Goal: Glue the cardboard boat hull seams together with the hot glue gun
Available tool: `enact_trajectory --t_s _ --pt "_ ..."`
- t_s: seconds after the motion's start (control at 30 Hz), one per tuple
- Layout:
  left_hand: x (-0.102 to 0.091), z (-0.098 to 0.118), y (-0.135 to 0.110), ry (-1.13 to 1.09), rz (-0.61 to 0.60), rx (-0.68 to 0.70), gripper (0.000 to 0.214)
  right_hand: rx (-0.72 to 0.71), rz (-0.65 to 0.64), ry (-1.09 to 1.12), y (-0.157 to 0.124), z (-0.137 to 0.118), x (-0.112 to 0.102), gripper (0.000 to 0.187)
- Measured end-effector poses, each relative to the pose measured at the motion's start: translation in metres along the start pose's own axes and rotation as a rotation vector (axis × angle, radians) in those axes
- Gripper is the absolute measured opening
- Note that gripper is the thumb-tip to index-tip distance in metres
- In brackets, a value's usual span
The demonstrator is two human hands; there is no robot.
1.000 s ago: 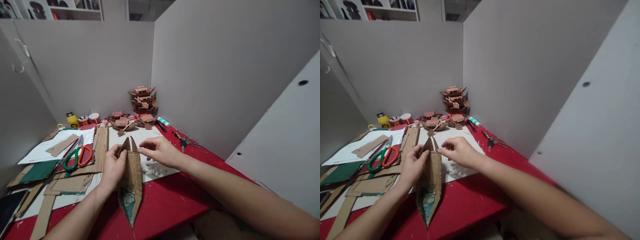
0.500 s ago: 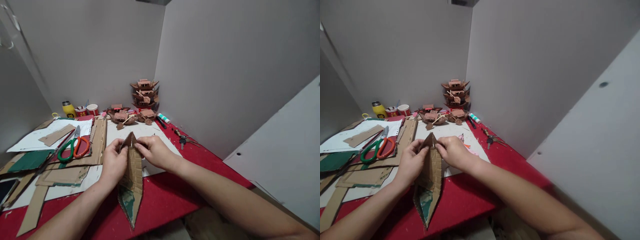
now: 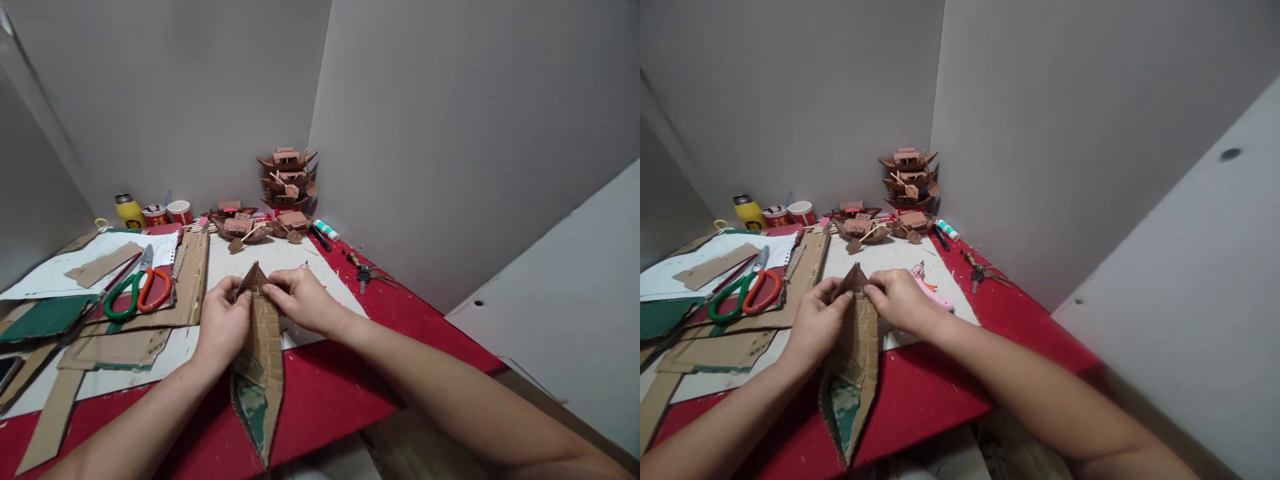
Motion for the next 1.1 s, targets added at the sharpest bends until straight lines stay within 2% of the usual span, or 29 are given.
enact_trajectory --t_s 0.2,0.37,0.63,1.1 --pt "0.002 -0.005 -0.004 -0.002 0.008 -0.092 0.016 0.073 -0.022 0.087 -0.002 0.008 0.0 0.025" --pt "0.003 -0.006 -0.006 0.037 0.005 -0.075 0.014 0.11 -0.039 0.098 -0.002 0.011 0.001 0.024" --pt "0.005 -0.006 -0.008 -0.05 0.029 -0.13 0.027 0.1 -0.022 0.115 -0.001 0.01 -0.004 0.028" --pt "0.007 -0.011 -0.004 0.0 -0.009 -0.113 0.026 0.022 -0.053 -0.022 0.001 0.008 -0.003 0.026"
Point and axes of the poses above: each hand's wrist, its own y-axis towards the middle knuckle, its own x-axis out of the palm, z = x × y, the point moved 7 cm from there along y, towards the middle knuckle, and after that the axes turned 2 degrees about x, right-handed, at the moved point
